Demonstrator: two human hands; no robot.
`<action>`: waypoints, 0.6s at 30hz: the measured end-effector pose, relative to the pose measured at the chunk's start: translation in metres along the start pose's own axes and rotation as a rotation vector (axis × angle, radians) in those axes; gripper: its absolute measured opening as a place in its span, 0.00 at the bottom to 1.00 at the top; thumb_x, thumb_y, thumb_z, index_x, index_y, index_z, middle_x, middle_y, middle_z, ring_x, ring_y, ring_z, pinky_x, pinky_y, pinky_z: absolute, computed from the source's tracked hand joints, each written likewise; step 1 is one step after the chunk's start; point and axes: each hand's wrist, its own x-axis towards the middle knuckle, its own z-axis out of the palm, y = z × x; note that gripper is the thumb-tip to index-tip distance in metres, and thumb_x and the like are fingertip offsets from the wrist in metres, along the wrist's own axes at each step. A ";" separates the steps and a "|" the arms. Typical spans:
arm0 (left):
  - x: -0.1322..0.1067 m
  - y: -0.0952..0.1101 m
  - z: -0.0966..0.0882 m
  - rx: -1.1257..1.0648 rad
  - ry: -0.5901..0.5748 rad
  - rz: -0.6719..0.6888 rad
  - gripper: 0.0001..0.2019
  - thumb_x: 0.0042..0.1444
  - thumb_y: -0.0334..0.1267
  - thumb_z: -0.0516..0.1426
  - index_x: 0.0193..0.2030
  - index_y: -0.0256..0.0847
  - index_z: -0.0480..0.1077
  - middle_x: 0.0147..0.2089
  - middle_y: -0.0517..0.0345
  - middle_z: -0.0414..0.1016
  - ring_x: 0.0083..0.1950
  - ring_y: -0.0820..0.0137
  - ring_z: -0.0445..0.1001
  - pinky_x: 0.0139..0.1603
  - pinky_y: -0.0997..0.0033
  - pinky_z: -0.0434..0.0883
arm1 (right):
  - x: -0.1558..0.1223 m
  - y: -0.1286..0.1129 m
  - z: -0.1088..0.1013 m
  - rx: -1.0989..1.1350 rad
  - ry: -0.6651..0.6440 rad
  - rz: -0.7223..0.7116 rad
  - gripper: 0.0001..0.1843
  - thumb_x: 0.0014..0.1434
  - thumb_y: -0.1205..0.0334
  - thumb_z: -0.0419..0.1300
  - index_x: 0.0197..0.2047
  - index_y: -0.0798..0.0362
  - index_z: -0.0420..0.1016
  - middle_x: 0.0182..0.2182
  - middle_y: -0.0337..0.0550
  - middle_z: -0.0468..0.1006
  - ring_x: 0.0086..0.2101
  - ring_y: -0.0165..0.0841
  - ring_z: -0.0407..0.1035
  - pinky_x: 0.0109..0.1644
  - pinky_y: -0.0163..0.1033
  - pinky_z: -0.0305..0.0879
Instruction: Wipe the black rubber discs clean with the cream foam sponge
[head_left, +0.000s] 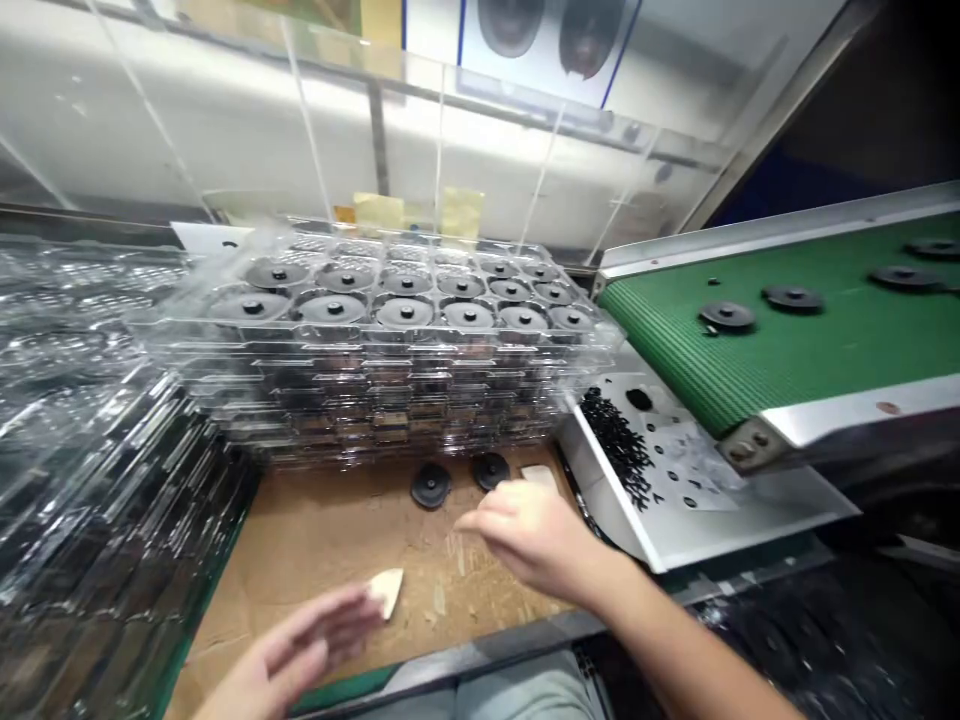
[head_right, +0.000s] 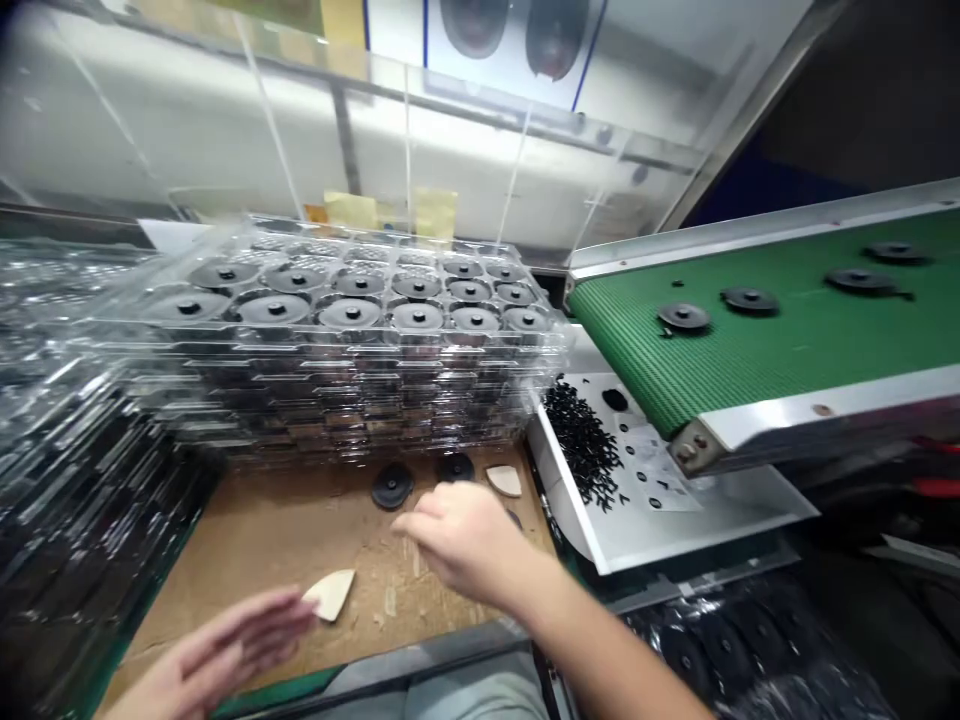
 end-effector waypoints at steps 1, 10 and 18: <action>0.013 0.009 -0.003 -0.111 0.045 0.014 0.17 0.50 0.39 0.60 0.48 0.45 0.76 0.50 0.48 0.79 0.52 0.53 0.75 0.54 0.58 0.72 | -0.001 0.006 -0.024 -0.064 0.013 0.029 0.17 0.59 0.71 0.51 0.46 0.51 0.77 0.34 0.42 0.81 0.33 0.32 0.70 0.37 0.37 0.63; 0.055 0.003 -0.019 -0.780 0.274 0.085 0.23 0.64 0.31 0.39 0.63 0.49 0.60 0.40 0.56 0.82 0.38 0.68 0.81 0.37 0.66 0.78 | -0.025 0.146 -0.188 -0.528 0.104 0.536 0.20 0.57 0.53 0.57 0.35 0.62 0.81 0.36 0.52 0.81 0.39 0.38 0.74 0.40 0.43 0.63; 0.058 -0.002 -0.018 -0.682 0.183 0.141 0.21 0.63 0.28 0.41 0.58 0.43 0.65 0.41 0.54 0.81 0.38 0.69 0.79 0.39 0.67 0.76 | -0.045 0.233 -0.215 -0.568 0.273 0.763 0.33 0.59 0.42 0.46 0.32 0.66 0.77 0.37 0.61 0.78 0.40 0.41 0.75 0.38 0.41 0.65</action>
